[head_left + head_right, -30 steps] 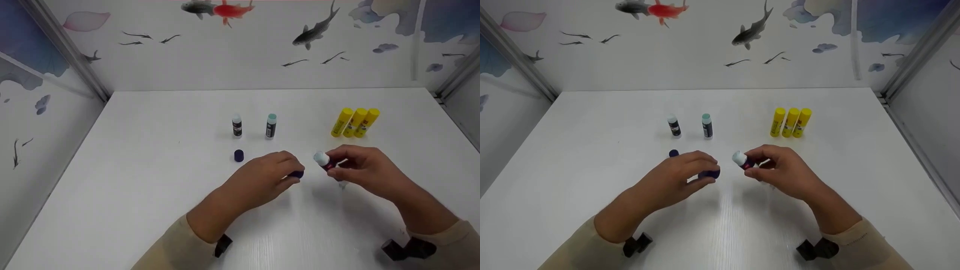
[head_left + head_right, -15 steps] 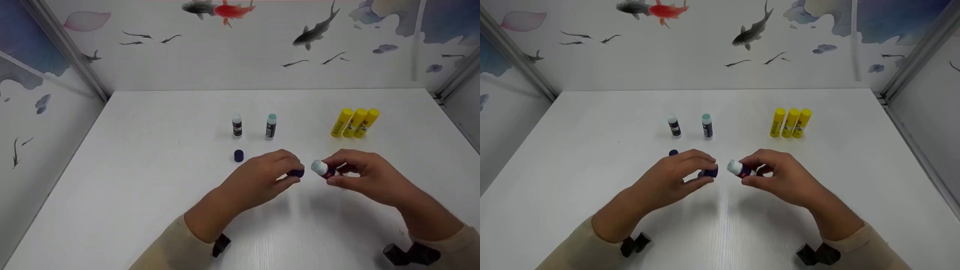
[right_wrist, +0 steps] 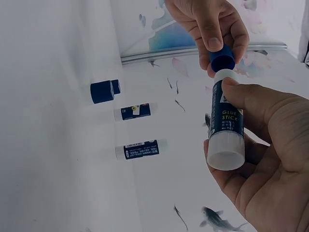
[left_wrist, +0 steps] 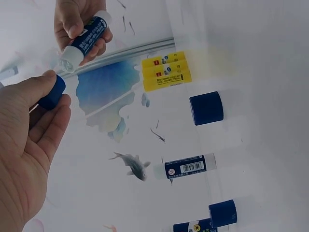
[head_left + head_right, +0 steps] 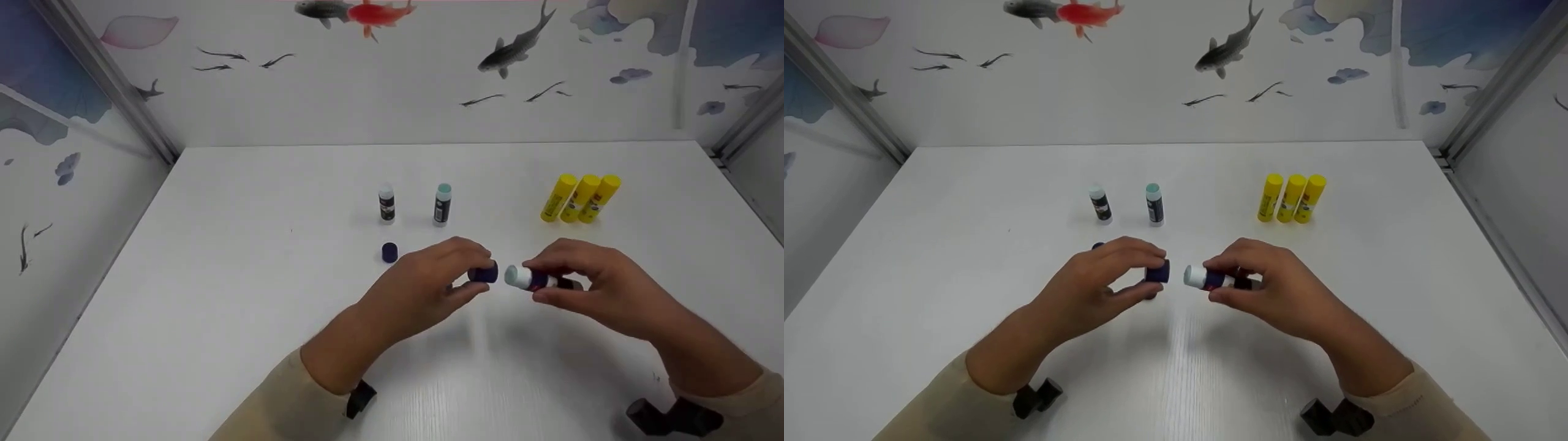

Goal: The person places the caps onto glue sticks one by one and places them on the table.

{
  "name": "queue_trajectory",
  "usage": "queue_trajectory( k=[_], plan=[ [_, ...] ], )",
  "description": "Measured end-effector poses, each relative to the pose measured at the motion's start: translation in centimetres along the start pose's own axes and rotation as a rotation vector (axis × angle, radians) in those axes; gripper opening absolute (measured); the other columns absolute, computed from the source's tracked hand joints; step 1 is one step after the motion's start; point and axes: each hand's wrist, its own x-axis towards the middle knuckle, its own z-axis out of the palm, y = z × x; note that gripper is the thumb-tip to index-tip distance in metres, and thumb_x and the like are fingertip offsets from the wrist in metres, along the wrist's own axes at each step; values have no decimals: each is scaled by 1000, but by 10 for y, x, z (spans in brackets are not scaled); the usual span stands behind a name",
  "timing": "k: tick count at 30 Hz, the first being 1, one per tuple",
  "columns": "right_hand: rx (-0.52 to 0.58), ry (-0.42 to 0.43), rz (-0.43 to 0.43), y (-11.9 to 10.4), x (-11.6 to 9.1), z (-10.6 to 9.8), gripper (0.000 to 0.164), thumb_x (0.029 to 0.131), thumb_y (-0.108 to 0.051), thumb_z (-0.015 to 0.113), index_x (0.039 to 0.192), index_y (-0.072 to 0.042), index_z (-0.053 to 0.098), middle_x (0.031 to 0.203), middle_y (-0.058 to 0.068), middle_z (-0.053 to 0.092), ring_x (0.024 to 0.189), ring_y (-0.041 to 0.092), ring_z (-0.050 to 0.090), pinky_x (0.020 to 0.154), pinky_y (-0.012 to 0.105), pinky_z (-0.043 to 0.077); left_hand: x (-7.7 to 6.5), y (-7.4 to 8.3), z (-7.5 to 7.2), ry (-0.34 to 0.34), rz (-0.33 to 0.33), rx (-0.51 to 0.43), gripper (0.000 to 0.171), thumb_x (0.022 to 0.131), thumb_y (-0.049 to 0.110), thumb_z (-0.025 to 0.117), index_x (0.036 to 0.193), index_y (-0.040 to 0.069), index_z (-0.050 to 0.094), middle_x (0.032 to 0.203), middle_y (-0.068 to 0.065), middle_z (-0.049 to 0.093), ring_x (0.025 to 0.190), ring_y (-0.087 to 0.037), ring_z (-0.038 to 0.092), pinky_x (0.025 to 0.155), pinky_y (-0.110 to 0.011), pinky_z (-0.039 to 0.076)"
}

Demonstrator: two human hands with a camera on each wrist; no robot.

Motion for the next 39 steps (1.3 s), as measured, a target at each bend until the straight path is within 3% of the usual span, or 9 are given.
queue_trajectory(
  k=[17, 32, 39],
  plan=[
    [-8, -15, 14, -7, -1, 5, 41, 86, -7, 84, 119, -27, 73, 104, -11, 68, 86, 9, 60, 72, 19, 53, -1, 0, 5, 18, 64, -4, 26, 97, 15, 75, 120, 4, 69, 120, -7, 72, 110, -14, 70, 103, -15, 52],
    [-21, -14, 14, -9, 0, 9, 38, 87, -9, 83, 119, -27, 73, 106, -13, 68, 89, 8, 62, 80, 18, 55, -2, -1, 7, 1, 56, -32, 25, 97, 14, 74, 120, 4, 68, 123, -7, 71, 107, -14, 70, 100, -14, 53],
    [-23, -20, 12, -8, -1, 10, 39, 88, -9, 83, 120, -27, 73, 105, -13, 68, 88, 8, 60, 77, 20, 55, -2, 0, 7, -20, 59, -39, 27, 98, 16, 73, 122, 5, 67, 123, -5, 71, 104, -12, 70, 100, -12, 52]
  ],
)
